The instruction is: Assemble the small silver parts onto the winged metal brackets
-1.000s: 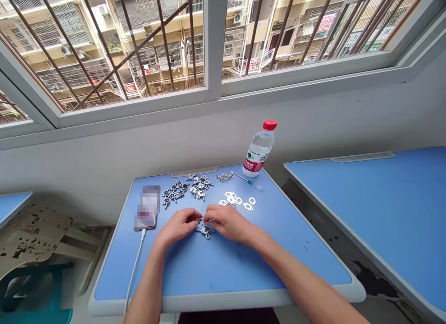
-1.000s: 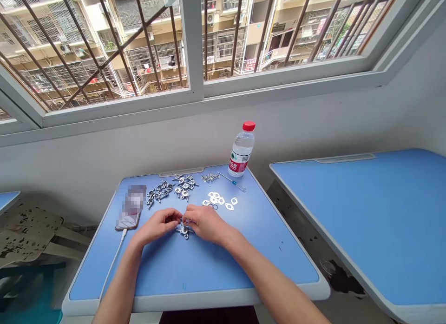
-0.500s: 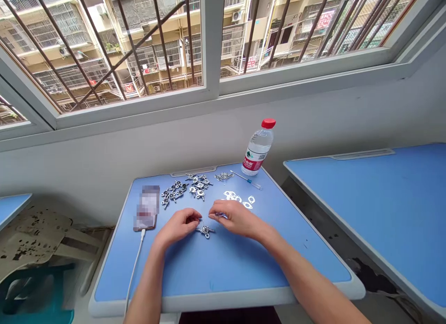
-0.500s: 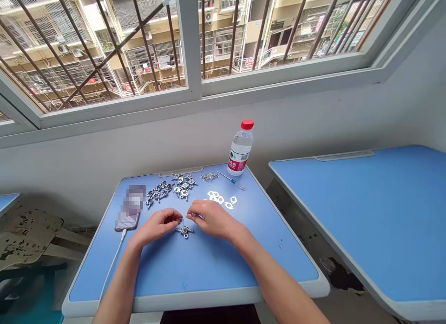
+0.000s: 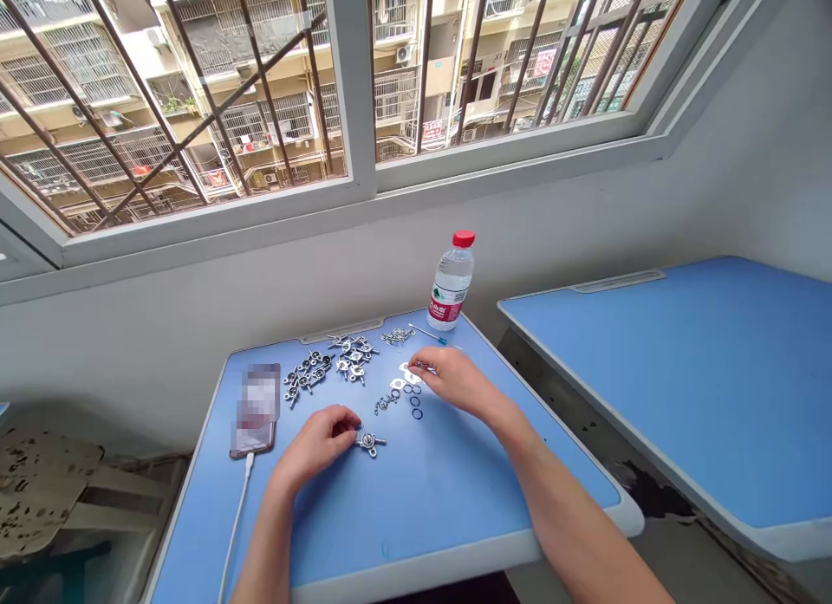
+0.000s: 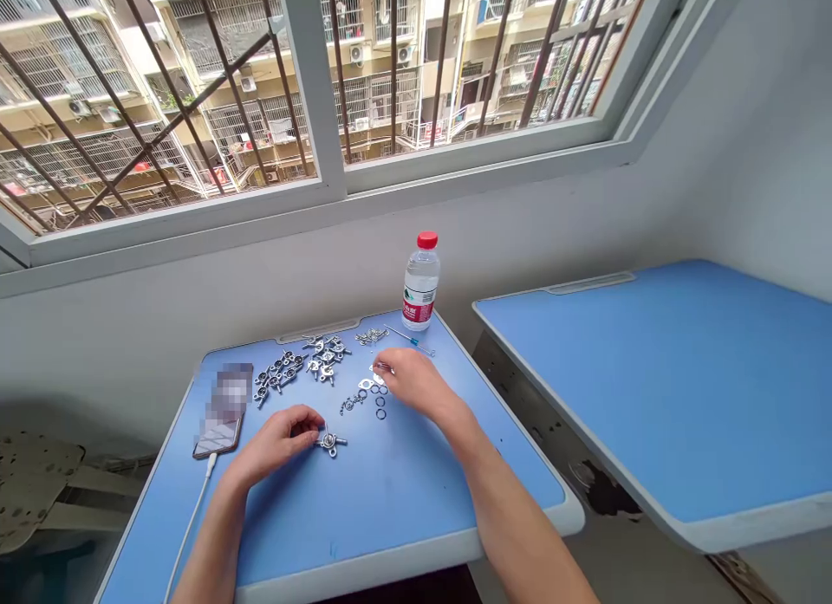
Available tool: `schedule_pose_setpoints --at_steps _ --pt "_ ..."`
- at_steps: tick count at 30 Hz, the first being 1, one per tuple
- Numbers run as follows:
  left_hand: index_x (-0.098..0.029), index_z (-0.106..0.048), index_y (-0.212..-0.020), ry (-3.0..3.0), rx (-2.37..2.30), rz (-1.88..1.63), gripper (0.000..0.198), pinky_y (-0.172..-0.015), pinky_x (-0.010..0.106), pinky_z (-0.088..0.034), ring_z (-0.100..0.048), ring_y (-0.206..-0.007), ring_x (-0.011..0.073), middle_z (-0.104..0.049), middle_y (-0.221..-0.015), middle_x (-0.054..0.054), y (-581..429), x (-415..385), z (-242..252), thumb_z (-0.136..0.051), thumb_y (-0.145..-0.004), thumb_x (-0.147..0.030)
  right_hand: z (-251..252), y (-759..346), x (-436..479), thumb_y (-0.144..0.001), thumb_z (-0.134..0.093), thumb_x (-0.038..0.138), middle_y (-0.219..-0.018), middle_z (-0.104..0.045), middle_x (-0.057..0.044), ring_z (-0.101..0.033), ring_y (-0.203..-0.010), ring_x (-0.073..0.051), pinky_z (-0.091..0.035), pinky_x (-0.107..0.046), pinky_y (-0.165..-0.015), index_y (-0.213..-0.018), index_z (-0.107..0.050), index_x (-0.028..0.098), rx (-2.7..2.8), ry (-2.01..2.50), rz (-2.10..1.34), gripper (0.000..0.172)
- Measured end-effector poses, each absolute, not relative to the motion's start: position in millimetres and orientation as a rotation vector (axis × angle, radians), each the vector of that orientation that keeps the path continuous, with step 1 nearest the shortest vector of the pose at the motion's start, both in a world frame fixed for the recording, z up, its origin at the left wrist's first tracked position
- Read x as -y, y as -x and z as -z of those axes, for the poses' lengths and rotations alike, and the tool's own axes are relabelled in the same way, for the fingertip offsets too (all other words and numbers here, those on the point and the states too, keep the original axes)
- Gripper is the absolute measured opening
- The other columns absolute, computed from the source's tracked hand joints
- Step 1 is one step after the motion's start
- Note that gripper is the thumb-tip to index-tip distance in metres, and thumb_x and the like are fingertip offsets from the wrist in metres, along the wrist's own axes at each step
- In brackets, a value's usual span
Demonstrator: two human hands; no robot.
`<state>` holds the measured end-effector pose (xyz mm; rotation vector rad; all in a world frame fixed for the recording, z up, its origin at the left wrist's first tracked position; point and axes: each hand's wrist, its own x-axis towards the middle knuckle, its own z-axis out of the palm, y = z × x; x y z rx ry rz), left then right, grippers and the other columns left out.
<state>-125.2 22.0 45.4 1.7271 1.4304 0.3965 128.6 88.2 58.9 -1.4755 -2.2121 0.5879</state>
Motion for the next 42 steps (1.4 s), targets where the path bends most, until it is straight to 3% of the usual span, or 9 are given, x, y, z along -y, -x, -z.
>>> schedule_pose_setpoints --at_steps 14,23,42 --pt "-0.017 -0.064 -0.095 -1.750 -1.452 -0.384 0.029 -0.072 0.030 -0.044 -0.058 -0.080 0.0206 -0.065 -0.087 0.005 123.9 -20.6 -46.4 -0.047 -0.079 -0.033 -60.8 -134.2 -90.2 -0.090 -0.046 0.014 -0.089 -0.071 -0.005 -0.059 -0.077 -0.017 -0.033 -0.024 -0.062 -0.087 -0.069 0.019 2.245 1.675 -0.513 0.024" --pt "-0.017 -0.063 -0.097 -1.754 -1.451 -0.373 0.033 -0.071 0.031 -0.044 -0.057 -0.078 0.0210 -0.062 -0.083 0.004 123.6 -21.9 -45.7 -0.046 -0.080 -0.038 -63.2 -150.3 -99.7 -0.085 -0.046 0.008 -0.078 -0.065 -0.007 -0.054 -0.069 -0.017 -0.022 -0.027 -0.054 -0.074 -0.064 0.017 2.251 1.943 -0.455 0.023" --pt "-0.016 -0.064 -0.097 -1.762 -1.440 -0.396 0.033 -0.070 0.030 -0.043 -0.056 -0.077 0.0199 -0.062 -0.082 0.004 124.4 -24.3 -40.6 -0.047 -0.080 -0.038 -60.0 -141.1 -96.9 -0.087 -0.051 0.013 -0.080 -0.067 -0.009 -0.060 -0.074 -0.020 -0.026 -0.027 -0.054 -0.075 -0.066 0.019 2.359 1.910 -0.447 0.020"
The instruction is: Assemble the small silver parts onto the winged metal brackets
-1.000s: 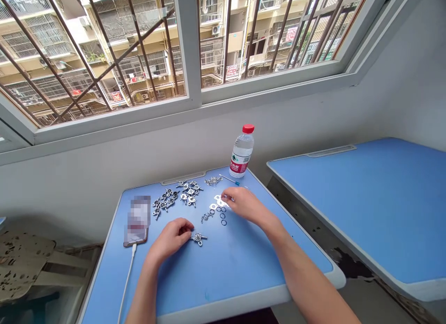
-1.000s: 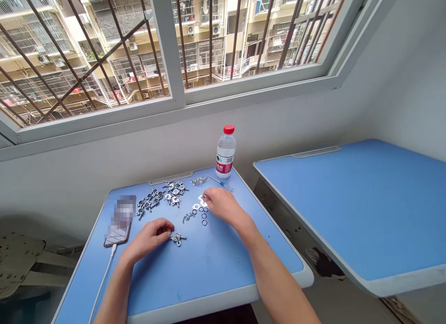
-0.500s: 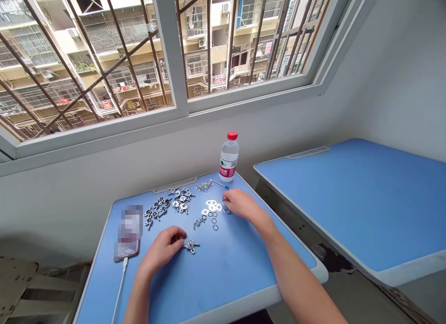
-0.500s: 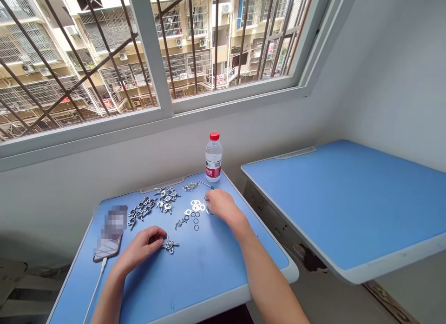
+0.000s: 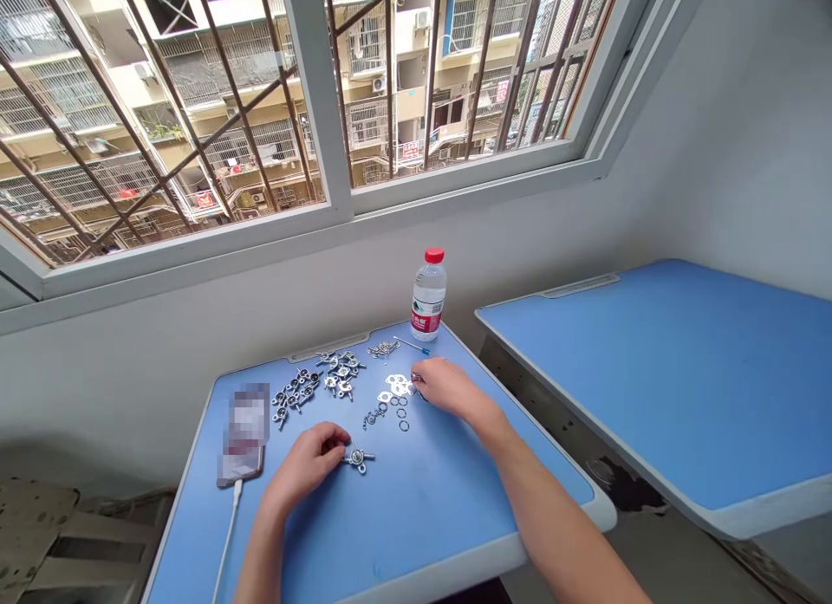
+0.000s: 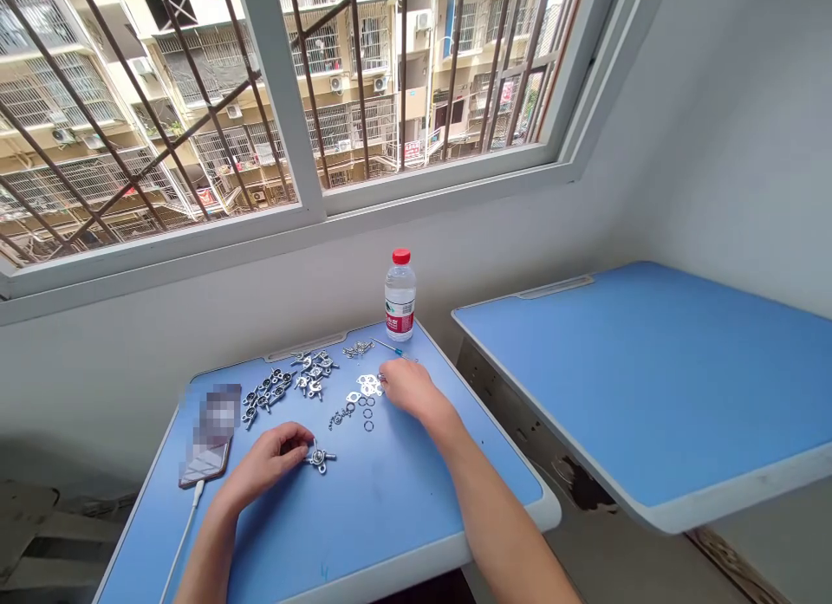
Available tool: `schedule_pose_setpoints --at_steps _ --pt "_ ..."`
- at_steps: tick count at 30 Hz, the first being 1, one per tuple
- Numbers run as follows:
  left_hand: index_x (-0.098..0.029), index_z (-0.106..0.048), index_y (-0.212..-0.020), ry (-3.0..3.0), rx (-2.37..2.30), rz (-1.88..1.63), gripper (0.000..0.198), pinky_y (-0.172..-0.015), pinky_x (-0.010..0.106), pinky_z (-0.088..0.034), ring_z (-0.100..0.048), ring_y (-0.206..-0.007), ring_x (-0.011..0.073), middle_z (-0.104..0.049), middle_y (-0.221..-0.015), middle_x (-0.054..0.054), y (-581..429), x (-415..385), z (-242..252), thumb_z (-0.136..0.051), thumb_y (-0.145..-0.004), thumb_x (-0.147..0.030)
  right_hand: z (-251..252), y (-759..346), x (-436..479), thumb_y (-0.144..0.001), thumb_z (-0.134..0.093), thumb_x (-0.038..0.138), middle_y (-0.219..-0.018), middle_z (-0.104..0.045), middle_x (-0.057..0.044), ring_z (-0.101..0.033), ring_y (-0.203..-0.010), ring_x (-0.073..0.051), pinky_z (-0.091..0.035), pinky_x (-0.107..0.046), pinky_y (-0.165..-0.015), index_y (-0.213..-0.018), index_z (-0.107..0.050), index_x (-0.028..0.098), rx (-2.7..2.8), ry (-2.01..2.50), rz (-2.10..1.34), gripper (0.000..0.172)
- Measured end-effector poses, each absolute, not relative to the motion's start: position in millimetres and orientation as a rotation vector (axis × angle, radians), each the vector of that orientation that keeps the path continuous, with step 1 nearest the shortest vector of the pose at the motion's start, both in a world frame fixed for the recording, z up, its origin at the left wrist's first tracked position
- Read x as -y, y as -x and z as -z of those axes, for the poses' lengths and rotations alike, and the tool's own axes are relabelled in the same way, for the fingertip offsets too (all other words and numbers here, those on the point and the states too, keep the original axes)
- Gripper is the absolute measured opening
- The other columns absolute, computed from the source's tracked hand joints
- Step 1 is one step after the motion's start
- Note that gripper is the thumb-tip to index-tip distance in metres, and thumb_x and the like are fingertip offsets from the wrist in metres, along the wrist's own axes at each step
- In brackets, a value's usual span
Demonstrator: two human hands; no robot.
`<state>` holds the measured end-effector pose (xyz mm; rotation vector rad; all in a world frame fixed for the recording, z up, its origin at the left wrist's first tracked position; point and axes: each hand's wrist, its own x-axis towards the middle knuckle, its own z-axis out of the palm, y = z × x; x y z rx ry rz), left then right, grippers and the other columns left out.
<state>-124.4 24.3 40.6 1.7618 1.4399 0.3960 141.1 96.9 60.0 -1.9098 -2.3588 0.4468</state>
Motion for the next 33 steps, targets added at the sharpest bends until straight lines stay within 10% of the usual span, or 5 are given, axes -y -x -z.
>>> schedule_pose_setpoints --at_steps 33 --pt "-0.017 -0.065 -0.094 -1.769 -1.459 -0.401 0.029 -0.071 0.030 -0.045 -0.060 -0.080 0.0213 -0.065 -0.083 0.004 123.6 -20.8 -45.2 -0.047 -0.077 -0.033 -48.2 -144.7 -106.0 -0.084 -0.062 0.027 -0.093 -0.070 -0.005 -0.062 -0.085 -0.019 -0.033 -0.024 -0.059 -0.103 -0.067 0.019 2.274 1.844 -0.599 0.022"
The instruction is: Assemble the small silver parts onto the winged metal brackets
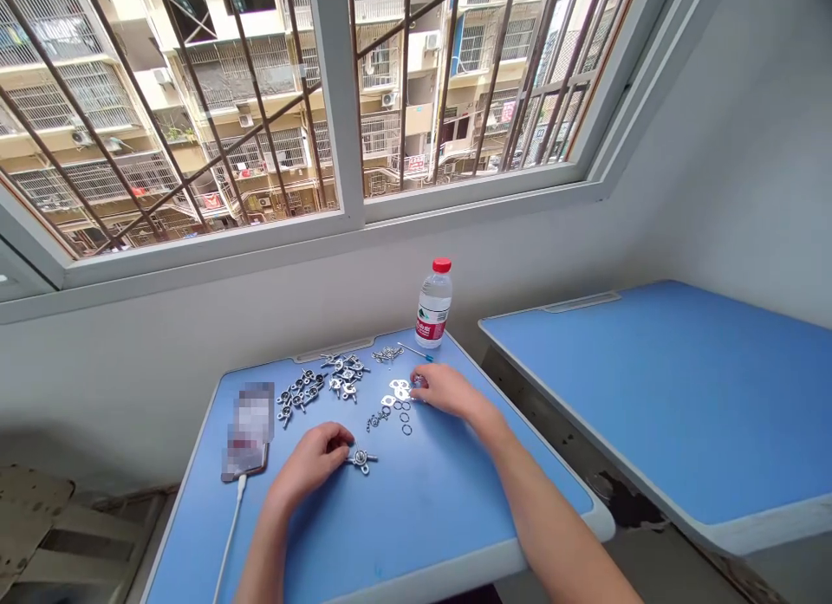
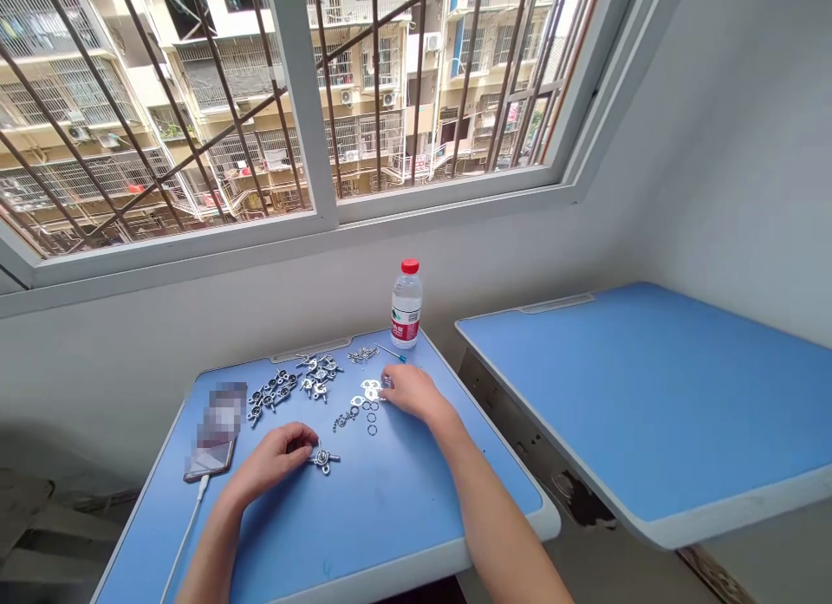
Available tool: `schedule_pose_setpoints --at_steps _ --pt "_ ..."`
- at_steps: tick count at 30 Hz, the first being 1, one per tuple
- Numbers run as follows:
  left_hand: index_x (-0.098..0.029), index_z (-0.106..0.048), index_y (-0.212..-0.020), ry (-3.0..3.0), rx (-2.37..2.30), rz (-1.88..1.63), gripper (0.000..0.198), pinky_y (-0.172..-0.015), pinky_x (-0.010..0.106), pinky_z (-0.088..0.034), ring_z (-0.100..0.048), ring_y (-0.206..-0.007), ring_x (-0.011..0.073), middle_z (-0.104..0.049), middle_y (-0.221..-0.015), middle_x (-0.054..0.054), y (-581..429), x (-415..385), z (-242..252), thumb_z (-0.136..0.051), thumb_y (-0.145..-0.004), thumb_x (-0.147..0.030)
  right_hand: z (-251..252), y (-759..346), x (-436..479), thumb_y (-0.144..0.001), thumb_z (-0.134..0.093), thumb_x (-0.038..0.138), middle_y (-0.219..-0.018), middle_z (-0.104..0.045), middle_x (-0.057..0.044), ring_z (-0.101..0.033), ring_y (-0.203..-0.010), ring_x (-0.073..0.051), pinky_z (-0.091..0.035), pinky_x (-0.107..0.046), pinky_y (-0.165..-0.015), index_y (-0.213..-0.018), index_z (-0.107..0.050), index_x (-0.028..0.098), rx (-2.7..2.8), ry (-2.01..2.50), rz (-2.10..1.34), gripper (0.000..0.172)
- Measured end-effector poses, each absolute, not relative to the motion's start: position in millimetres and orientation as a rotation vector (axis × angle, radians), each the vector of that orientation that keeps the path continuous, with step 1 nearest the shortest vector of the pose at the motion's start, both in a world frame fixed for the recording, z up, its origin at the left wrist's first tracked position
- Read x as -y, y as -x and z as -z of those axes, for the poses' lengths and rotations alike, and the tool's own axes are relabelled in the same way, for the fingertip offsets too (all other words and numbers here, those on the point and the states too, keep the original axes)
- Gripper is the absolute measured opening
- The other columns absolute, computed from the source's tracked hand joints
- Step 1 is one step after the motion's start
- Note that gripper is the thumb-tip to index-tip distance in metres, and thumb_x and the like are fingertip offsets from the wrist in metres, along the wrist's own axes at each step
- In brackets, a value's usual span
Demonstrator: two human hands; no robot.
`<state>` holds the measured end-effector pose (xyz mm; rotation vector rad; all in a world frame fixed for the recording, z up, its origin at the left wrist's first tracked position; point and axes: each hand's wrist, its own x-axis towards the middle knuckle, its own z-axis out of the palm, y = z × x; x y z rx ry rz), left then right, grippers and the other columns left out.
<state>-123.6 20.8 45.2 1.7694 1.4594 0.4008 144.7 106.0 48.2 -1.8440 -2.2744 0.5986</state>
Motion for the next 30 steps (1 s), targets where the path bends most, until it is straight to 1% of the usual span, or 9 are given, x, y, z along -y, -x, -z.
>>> schedule_pose_setpoints --at_steps 3,8,13,17,20,24,30 --pt "-0.017 -0.066 -0.093 -1.765 -1.463 -0.403 0.029 -0.072 0.031 -0.045 -0.060 -0.080 0.0215 -0.066 -0.085 0.005 123.2 -20.1 -47.1 -0.047 -0.077 -0.031 -44.1 -143.3 -107.6 -0.083 -0.064 0.026 -0.093 -0.069 -0.005 -0.062 -0.087 -0.020 -0.033 -0.024 -0.060 -0.106 -0.065 0.019 2.277 1.854 -0.616 0.024" --pt "-0.016 -0.066 -0.093 -1.763 -1.459 -0.408 0.030 -0.072 0.031 -0.045 -0.060 -0.080 0.0218 -0.066 -0.086 0.005 123.4 -19.6 -47.3 -0.046 -0.077 -0.031 -39.1 -142.0 -111.7 -0.084 -0.061 0.021 -0.092 -0.069 -0.005 -0.061 -0.086 -0.019 -0.033 -0.024 -0.059 -0.099 -0.067 0.019 2.291 1.856 -0.645 0.015" --pt "-0.017 -0.065 -0.093 -1.771 -1.446 -0.406 0.030 -0.071 0.030 -0.044 -0.059 -0.079 0.0213 -0.065 -0.084 0.005 124.5 -20.9 -44.5 -0.046 -0.077 -0.033 -38.6 -143.5 -112.8 -0.085 -0.061 0.018 -0.094 -0.070 -0.005 -0.062 -0.087 -0.019 -0.033 -0.023 -0.060 -0.095 -0.067 0.019 2.290 1.856 -0.658 0.012" --pt "-0.016 -0.065 -0.095 -1.766 -1.439 -0.410 0.031 -0.071 0.030 -0.044 -0.058 -0.079 0.0215 -0.065 -0.084 0.005 125.3 -22.1 -42.7 -0.047 -0.078 -0.035 -43.8 -149.1 -111.4 -0.086 -0.058 0.018 -0.095 -0.070 -0.006 -0.061 -0.089 -0.020 -0.033 -0.024 -0.061 -0.096 -0.067 0.017 2.273 1.871 -0.657 0.014" --pt "-0.016 -0.065 -0.096 -1.755 -1.440 -0.411 0.031 -0.072 0.031 -0.045 -0.058 -0.079 0.0217 -0.065 -0.085 0.005 125.7 -22.3 -42.2 -0.048 -0.078 -0.036 -48.7 -152.7 -109.3 -0.083 -0.062 0.021 -0.094 -0.070 -0.006 -0.062 -0.086 -0.019 -0.033 -0.024 -0.060 -0.099 -0.066 0.017 2.265 1.884 -0.678 0.017" --pt "-0.017 -0.065 -0.096 -1.754 -1.442 -0.410 0.032 -0.072 0.031 -0.044 -0.058 -0.080 0.0216 -0.065 -0.086 0.005 126.0 -22.4 -41.5 -0.048 -0.078 -0.036 -52.2 -151.9 -107.4 -0.079 -0.065 0.017 -0.088 -0.070 -0.004 -0.062 -0.086 -0.019 -0.032 -0.024 -0.058 -0.098 -0.067 0.019 2.274 1.897 -0.704 0.020" --pt "-0.016 -0.065 -0.096 -1.745 -1.437 -0.420 0.032 -0.071 0.031 -0.044 -0.058 -0.080 0.0217 -0.065 -0.085 0.005 126.6 -23.5 -38.0 -0.047 -0.079 -0.036 -51.4 -147.3 -107.5 -0.079 -0.062 0.012 -0.084 -0.070 -0.004 -0.061 -0.080 -0.018 -0.032 -0.024 -0.056 -0.092 -0.067 0.019 2.263 1.905 -0.745 0.016"
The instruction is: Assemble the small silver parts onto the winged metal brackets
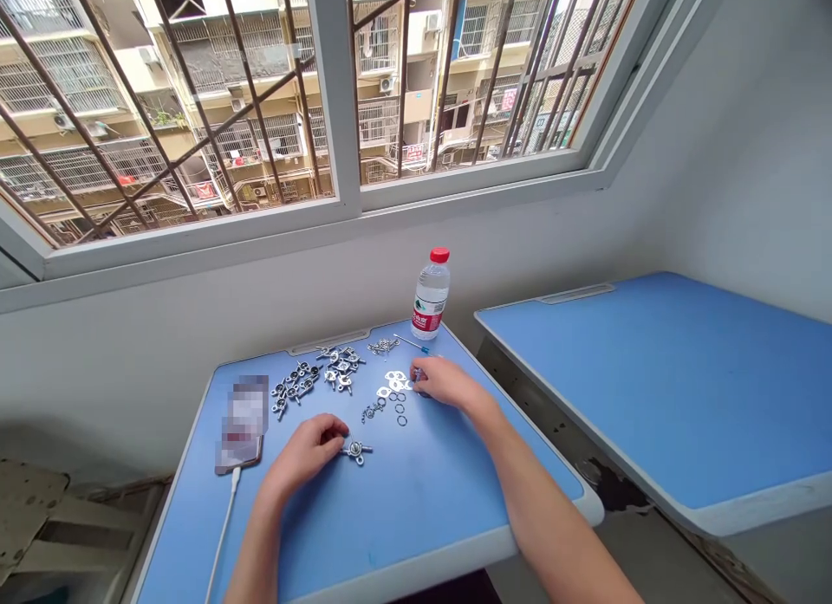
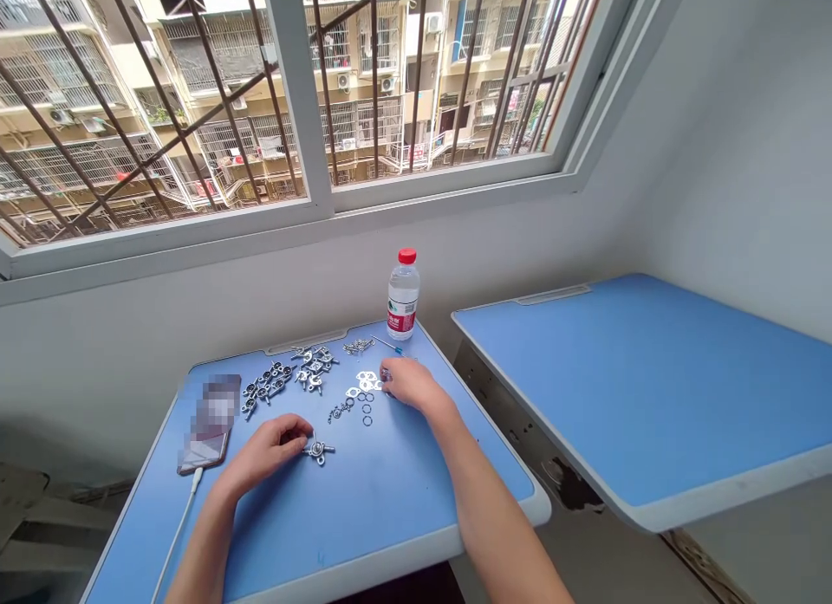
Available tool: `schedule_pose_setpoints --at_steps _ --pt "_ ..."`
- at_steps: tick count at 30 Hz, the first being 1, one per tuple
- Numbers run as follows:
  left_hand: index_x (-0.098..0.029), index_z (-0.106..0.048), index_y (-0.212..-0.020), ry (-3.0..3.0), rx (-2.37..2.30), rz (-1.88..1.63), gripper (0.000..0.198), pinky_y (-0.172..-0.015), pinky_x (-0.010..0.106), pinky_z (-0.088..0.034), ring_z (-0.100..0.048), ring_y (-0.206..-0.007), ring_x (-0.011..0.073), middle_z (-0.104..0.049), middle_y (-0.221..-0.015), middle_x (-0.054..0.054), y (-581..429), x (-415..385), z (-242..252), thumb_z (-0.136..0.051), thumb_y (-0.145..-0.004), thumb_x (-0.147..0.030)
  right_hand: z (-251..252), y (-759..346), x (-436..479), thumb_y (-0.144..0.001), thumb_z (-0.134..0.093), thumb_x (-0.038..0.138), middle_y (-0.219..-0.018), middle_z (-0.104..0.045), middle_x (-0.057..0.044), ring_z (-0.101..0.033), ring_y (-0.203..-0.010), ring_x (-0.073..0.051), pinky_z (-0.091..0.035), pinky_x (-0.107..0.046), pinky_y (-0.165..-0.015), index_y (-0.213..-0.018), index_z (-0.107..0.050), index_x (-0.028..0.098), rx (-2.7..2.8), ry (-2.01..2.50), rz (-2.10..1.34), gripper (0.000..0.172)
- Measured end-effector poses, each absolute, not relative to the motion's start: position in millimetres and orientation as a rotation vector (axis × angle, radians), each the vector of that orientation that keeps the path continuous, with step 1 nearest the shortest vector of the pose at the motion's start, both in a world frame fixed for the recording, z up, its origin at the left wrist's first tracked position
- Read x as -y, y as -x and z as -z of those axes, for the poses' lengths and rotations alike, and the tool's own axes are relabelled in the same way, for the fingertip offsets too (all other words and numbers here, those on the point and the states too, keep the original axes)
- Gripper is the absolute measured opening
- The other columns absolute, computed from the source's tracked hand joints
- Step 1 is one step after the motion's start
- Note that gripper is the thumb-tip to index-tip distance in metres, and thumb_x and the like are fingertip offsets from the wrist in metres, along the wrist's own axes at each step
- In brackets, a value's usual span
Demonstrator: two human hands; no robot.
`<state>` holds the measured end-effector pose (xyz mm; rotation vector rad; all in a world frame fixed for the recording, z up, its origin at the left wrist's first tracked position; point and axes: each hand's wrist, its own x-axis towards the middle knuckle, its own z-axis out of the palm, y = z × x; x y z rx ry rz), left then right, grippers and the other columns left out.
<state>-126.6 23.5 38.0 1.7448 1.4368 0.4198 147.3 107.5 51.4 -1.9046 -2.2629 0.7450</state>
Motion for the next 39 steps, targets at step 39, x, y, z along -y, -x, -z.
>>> schedule_pose_setpoints --at_steps 39 --pt "-0.016 -0.065 -0.097 -1.750 -1.436 -0.410 0.033 -0.073 0.031 -0.045 -0.059 -0.080 0.0216 -0.066 -0.086 0.006 127.2 -25.2 -36.4 -0.048 -0.080 -0.038 -45.0 -134.8 -106.0 -0.080 -0.064 0.014 -0.085 -0.067 -0.006 -0.058 -0.081 -0.020 -0.030 -0.025 -0.058 -0.080 -0.061 0.018 2.137 1.880 -0.731 0.004"
